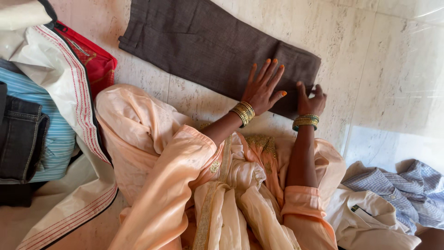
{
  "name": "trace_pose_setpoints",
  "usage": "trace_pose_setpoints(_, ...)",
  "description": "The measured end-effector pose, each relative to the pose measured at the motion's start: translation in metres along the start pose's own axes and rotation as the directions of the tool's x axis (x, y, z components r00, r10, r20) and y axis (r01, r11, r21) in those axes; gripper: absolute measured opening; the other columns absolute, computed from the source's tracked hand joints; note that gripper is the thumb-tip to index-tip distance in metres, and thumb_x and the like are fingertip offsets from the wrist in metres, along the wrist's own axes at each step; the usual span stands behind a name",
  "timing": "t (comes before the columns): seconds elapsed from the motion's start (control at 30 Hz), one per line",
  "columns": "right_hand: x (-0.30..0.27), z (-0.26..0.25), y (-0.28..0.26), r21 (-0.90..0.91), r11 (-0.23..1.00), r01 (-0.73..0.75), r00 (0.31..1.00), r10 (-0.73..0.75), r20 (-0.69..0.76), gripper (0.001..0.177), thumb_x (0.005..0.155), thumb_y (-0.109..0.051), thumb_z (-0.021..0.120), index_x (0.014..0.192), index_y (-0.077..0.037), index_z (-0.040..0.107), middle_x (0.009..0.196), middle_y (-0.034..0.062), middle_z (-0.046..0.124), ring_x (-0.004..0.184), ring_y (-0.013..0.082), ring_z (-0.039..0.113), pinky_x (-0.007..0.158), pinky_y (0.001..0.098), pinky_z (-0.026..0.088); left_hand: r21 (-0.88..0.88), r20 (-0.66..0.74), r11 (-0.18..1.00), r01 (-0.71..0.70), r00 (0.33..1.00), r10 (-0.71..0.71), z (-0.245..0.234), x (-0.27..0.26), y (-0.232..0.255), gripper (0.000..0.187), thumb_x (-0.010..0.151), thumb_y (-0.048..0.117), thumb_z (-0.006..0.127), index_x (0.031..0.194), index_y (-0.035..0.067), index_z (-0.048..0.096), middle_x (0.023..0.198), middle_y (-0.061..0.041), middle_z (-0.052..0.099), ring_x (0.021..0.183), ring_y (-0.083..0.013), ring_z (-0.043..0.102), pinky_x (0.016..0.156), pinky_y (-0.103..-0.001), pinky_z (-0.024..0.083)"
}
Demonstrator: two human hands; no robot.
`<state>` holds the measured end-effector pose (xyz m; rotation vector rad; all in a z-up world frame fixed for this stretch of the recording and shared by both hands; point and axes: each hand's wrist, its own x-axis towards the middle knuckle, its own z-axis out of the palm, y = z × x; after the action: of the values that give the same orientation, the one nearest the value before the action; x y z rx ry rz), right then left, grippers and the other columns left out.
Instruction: The person sits on the floor and folds a pair of dark brown trousers by hand. They smooth the fabric, fold the legs together, and then fold the garment into a compact rectangular shape before placing it into a red bag.
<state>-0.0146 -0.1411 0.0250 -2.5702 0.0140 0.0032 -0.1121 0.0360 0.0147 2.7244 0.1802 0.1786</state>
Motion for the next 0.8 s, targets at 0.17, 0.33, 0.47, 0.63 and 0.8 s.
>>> trace_pose_setpoints(0.17, -0.002, -0.038, -0.002, 0.682, 0.672, -0.288, 0.938, 0.055, 0.343, 0.041, 0.085, -0.015, 0.085, 0.120, 0.003, 0.073, 0.097, 0.0034, 0.076, 0.081, 0.0136, 0.070, 0.070, 0.0268, 0.059, -0.146, 0.149, 0.980, 0.134, 0.982, -0.112, 0.015, -0.005, 0.030, 0.093, 0.100, 0.075, 0.025, 0.164, 0.009, 0.015, 0.170, -0.022, 0.010, 0.157, -0.0378, 0.006, 0.127, -0.052, 0.007)
trace_pose_setpoints(0.33, -0.026, -0.100, -0.068, 0.744, 0.660, -0.102, 0.959, -0.134, 0.250, 0.042, 0.093, -0.016, 0.079, 0.130, -0.001, 0.067, 0.091, 0.0041, 0.070, 0.070, 0.0102, 0.065, 0.058, 0.0211, 0.053, -0.901, 0.301, 0.344, 0.263, 0.952, 0.062, 0.009, 0.006, 0.049, 0.098, 0.094, 0.078, 0.014, 0.163, 0.008, 0.016, 0.171, -0.019, 0.015, 0.157, -0.0346, 0.008, 0.126, -0.044, 0.008)
trace_pose_setpoints(0.47, -0.034, -0.100, -0.090, 0.811, 0.582, -0.059, 0.974, -0.144, 0.174, 0.042, 0.102, -0.026, 0.071, 0.135, 0.000, 0.064, 0.103, 0.0055, 0.074, 0.078, 0.0111, 0.072, 0.058, 0.0214, 0.055, -0.979, 0.187, 0.050, 0.199, 0.966, -0.178, -0.011, 0.033, -0.020, 0.095, 0.103, 0.078, 0.013, 0.163, 0.004, 0.018, 0.175, -0.020, 0.014, 0.166, -0.0333, 0.012, 0.132, -0.037, 0.011)
trace_pose_setpoints(0.63, -0.023, -0.033, -0.058, 0.257, 0.894, 0.367, 0.930, -0.357, -0.088, 0.044, 0.112, -0.033, 0.057, 0.148, -0.009, 0.059, 0.152, 0.0204, 0.051, 0.135, 0.0315, 0.050, 0.104, 0.0473, 0.049, -0.484, 0.075, 0.827, 0.285, 0.956, -0.285, -0.049, 0.031, -0.056, 0.088, 0.094, 0.070, 0.009, 0.163, 0.018, 0.025, 0.168, -0.011, 0.028, 0.157, -0.0316, 0.017, 0.123, -0.058, 0.010)
trace_pose_setpoints(0.8, -0.040, 0.037, -0.060, -0.244, 0.859, 0.450, 0.886, -0.395, 0.243, 0.061, 0.110, -0.040, 0.042, 0.165, -0.015, 0.030, 0.172, 0.0171, 0.011, 0.159, 0.0352, 0.004, 0.127, 0.0566, 0.008, -0.009, 0.037, 1.000, 0.009, 0.999, -0.009, -0.027, 0.016, -0.032, 0.073, 0.106, 0.064, 0.015, 0.163, 0.020, 0.027, 0.171, -0.015, 0.021, 0.159, -0.0333, 0.012, 0.127, -0.061, 0.008)
